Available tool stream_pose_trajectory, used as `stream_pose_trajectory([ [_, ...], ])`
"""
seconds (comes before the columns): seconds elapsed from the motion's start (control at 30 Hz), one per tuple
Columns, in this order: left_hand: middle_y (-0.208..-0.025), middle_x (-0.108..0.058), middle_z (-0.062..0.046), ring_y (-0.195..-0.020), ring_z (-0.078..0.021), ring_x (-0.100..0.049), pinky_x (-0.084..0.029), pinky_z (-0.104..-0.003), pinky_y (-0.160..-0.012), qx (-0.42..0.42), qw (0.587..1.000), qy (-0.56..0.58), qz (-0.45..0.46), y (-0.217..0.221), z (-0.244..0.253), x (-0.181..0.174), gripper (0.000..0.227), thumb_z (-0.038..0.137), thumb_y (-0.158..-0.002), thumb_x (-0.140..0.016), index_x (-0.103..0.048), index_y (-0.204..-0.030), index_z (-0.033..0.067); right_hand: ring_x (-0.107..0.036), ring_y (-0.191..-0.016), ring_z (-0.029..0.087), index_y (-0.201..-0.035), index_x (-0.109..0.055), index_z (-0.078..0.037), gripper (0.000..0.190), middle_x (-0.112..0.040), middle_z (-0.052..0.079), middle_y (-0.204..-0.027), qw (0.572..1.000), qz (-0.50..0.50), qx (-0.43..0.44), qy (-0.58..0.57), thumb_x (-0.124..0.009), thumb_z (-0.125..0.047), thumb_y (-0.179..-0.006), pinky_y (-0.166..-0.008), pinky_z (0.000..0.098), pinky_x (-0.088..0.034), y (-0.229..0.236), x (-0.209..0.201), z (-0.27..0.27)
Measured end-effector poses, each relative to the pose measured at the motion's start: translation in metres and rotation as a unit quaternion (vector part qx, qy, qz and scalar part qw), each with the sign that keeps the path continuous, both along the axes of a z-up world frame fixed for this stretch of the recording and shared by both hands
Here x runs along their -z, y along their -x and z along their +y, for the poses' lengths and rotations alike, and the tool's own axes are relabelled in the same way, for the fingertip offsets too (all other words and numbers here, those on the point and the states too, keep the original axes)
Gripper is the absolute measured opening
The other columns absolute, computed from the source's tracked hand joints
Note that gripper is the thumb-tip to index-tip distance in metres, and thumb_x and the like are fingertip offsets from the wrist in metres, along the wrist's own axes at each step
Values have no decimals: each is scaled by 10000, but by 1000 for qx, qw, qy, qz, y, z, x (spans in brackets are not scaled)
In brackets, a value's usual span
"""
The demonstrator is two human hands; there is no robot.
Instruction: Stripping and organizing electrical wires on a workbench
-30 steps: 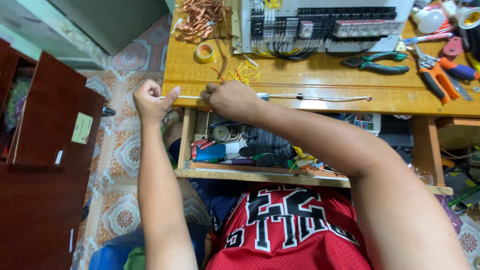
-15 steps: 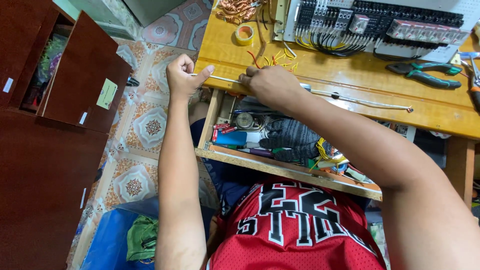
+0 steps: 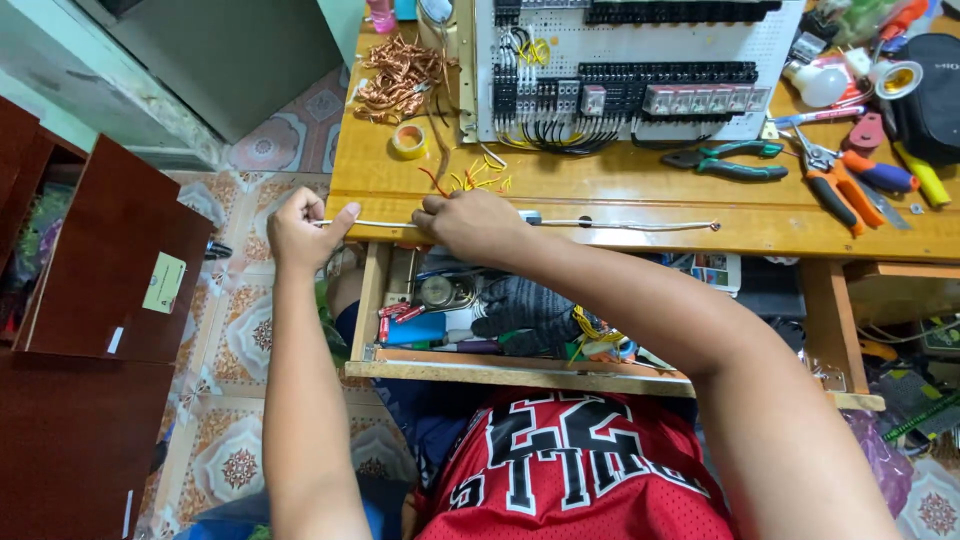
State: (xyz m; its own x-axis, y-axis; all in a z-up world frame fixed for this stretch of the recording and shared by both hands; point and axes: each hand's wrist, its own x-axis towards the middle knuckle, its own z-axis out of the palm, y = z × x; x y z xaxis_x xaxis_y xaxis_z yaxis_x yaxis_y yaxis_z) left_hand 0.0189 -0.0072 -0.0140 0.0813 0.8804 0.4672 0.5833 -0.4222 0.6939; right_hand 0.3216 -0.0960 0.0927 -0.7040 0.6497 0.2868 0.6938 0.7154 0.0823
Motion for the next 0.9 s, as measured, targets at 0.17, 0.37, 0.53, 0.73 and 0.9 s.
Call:
stream_pose_trajectory([
  [0.17, -620, -585, -55, -617, -220, -614, -471, -320, -631, 12, 997, 54, 49, -10, -30, -63, 439, 477, -849, -940, -649, -798, 152, -728, -655, 329, -1032, -700, -139, 230, -621, 45, -868, 1000, 1, -2, -25, -530, -120, -878, -553, 414, -587, 4, 13, 3],
  [0.37, -705, -620, -116, -714, -333, -617, -488, -434, -708, 96, 983, 73, 141, -15, -21, -84, 206, 322, -945, -819, -759, -871, 139, -732, -665, 301, -1088, -692, -132, 267, -623, 29, -894, 998, -13, 4, -56, -514, -110, -890, -593, 383, -583, 12, 25, 4],
  [0.53, -781, -699, -129, -795, -367, -681, -514, -471, -730, 121, 967, 129, 183, -43, -33, -116, 143, 278, -913, -772, -784, -878, 140, -741, -724, 349, -1180, -695, -86, 329, -632, 95, -919, 999, -14, 31, 12, -477, -94, -934, -574, 416, -578, 16, 11, -4],
  [0.73, -689, -671, -169, -812, -460, -656, -489, -542, -734, 123, 948, 140, 258, -60, -32, -121, 215, 301, -871, -762, -755, -770, 112, -745, -763, 362, -1238, -695, -77, 361, -641, 115, -944, 998, -32, 45, 33, -455, -89, -968, -569, 413, -583, 15, 5, -7],
  [0.9, -704, -680, -77, -798, -342, -646, -503, -453, -787, 134, 959, 129, 212, -52, -23, -100, 222, 347, -851, -835, -762, -784, 149, -747, -804, 363, -1289, -680, -59, 375, -644, 137, -973, 997, -33, 56, 48, -460, -73, -987, -596, 418, -607, 17, -4, -10],
])
